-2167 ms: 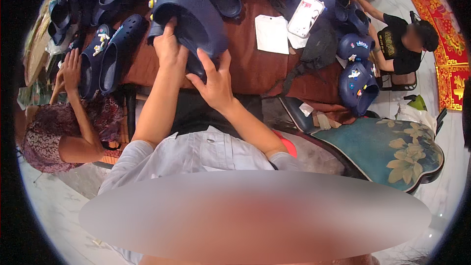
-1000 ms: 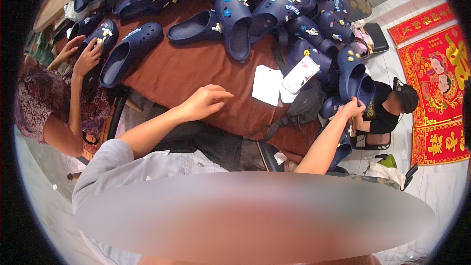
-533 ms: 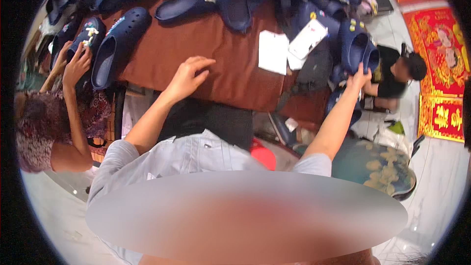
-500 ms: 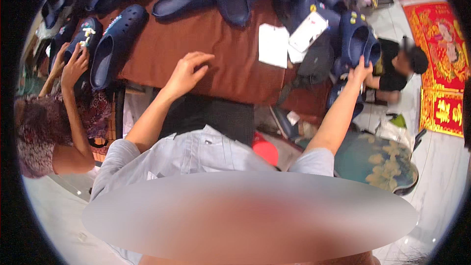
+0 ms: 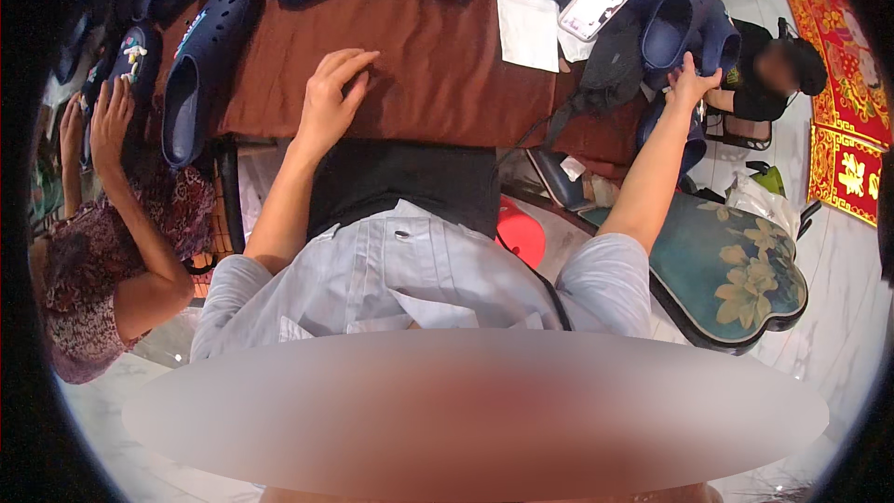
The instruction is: Attaching small decorative charms or jibbitz to blue clogs.
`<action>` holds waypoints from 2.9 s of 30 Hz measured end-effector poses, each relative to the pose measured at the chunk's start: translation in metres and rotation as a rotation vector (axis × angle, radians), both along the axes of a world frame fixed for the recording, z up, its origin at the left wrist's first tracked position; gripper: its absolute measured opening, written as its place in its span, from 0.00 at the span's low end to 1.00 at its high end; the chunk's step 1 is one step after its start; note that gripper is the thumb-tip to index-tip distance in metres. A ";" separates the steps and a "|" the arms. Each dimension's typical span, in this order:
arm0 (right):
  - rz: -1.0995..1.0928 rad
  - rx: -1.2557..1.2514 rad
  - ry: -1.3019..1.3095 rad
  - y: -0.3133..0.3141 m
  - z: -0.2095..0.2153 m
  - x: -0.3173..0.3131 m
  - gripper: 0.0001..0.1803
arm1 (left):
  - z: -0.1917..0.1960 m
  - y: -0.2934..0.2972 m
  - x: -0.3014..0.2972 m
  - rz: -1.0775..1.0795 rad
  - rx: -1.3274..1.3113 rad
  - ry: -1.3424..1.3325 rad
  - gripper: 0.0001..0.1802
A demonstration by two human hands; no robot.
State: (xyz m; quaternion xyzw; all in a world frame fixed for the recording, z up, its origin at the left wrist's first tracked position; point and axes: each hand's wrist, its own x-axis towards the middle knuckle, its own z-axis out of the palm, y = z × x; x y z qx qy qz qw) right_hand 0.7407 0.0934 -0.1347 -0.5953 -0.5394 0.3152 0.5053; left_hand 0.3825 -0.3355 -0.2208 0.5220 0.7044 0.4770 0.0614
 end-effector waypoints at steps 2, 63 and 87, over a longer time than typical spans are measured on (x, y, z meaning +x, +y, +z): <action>-0.012 0.098 -0.075 0.006 -0.003 0.004 0.47 | 0.003 0.002 -0.004 0.016 0.026 0.029 0.15; 0.283 1.349 -0.489 0.016 0.197 -0.308 0.25 | 0.007 0.024 -0.021 0.078 0.110 -0.183 0.33; 0.809 1.066 -0.524 -0.327 -0.075 -0.197 0.21 | -0.001 -0.022 -0.013 0.236 0.357 -0.728 0.55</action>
